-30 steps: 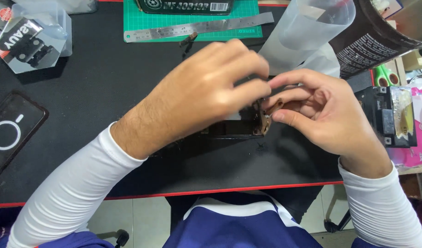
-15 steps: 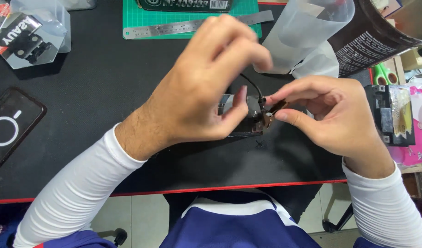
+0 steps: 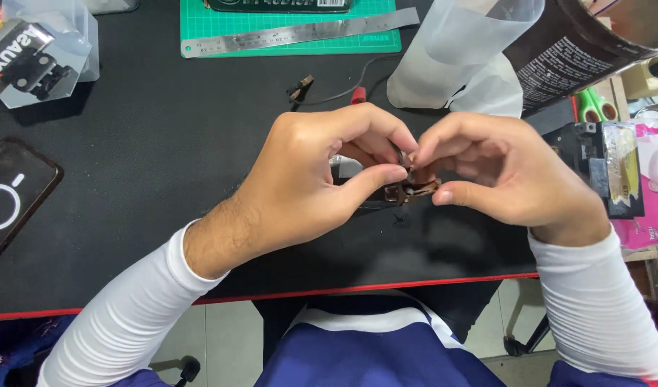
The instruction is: Filling a battery with fluid using a syringe, installing caps, cleaning the exterior, and applying a label.
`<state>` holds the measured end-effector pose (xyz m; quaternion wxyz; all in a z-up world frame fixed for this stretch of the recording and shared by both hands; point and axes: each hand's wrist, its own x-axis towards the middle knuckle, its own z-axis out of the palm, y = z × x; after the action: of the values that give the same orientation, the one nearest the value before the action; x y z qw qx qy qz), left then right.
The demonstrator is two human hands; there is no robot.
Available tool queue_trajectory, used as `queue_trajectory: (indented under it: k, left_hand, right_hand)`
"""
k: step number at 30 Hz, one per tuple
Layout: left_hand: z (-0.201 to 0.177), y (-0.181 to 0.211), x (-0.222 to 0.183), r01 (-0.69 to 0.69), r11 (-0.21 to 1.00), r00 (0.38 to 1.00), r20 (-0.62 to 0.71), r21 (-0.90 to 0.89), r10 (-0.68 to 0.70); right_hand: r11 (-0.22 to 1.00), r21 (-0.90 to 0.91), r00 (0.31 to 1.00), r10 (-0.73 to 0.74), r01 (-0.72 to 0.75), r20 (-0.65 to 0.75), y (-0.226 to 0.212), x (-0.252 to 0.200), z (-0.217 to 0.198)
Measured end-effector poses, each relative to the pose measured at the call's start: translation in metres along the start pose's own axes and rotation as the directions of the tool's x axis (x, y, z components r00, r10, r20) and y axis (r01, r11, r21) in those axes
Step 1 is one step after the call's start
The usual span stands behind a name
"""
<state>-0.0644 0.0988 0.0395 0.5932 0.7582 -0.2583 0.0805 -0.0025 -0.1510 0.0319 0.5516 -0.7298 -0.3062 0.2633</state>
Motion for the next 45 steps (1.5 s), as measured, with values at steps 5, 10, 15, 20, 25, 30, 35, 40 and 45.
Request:
queue_trajectory:
  k: [5,10,15,20,25,30,35,40,45]
  left_hand:
    - [0.000,0.003,0.001,0.015,1.000,1.000,-0.004,-0.009,-0.015]
    - [-0.002,-0.003,0.000,-0.112,0.988,0.994,0.008,0.101,0.112]
    - [-0.009,-0.001,-0.002,-0.115,0.972,0.992,-0.021,0.206,0.122]
    - [-0.007,-0.008,-0.006,-0.123,0.971,0.991,-0.034,0.207,0.133]
    - [0.002,-0.011,-0.007,-0.171,0.972,0.981,-0.062,0.161,0.183]
    - [0.007,-0.014,-0.007,-0.214,0.963,0.970,-0.077,0.164,0.229]
    - [0.010,-0.013,-0.005,-0.243,0.953,0.962,-0.081,0.179,0.261]
    - [0.011,-0.010,-0.006,-0.241,0.951,0.963,-0.075,0.195,0.260]
    - [0.012,-0.006,-0.006,-0.258,0.946,0.958,-0.075,0.196,0.277]
  right_hand:
    - [0.979,0.164,0.978,0.086,-0.118,0.192,0.015,0.017,-0.013]
    - [0.984,0.164,0.932,-0.117,0.063,0.342,0.028,0.032,-0.017]
    - [0.981,0.086,0.879,-0.193,0.172,0.437,0.016,0.047,-0.017]
    - [0.962,0.057,0.861,-0.263,0.266,0.435,0.022,0.048,-0.017]
    - [0.954,0.076,0.881,-0.297,0.289,0.369,0.034,0.045,-0.020]
    - [0.940,0.034,0.878,-0.329,0.339,0.347,0.024,0.046,-0.014]
    - [0.939,0.026,0.902,-0.336,0.342,0.269,0.012,0.046,-0.001]
    - [0.931,0.059,0.893,-0.364,0.361,0.264,0.022,0.046,0.001]
    - [0.928,0.050,0.893,-0.370,0.370,0.256,0.018,0.045,0.005]
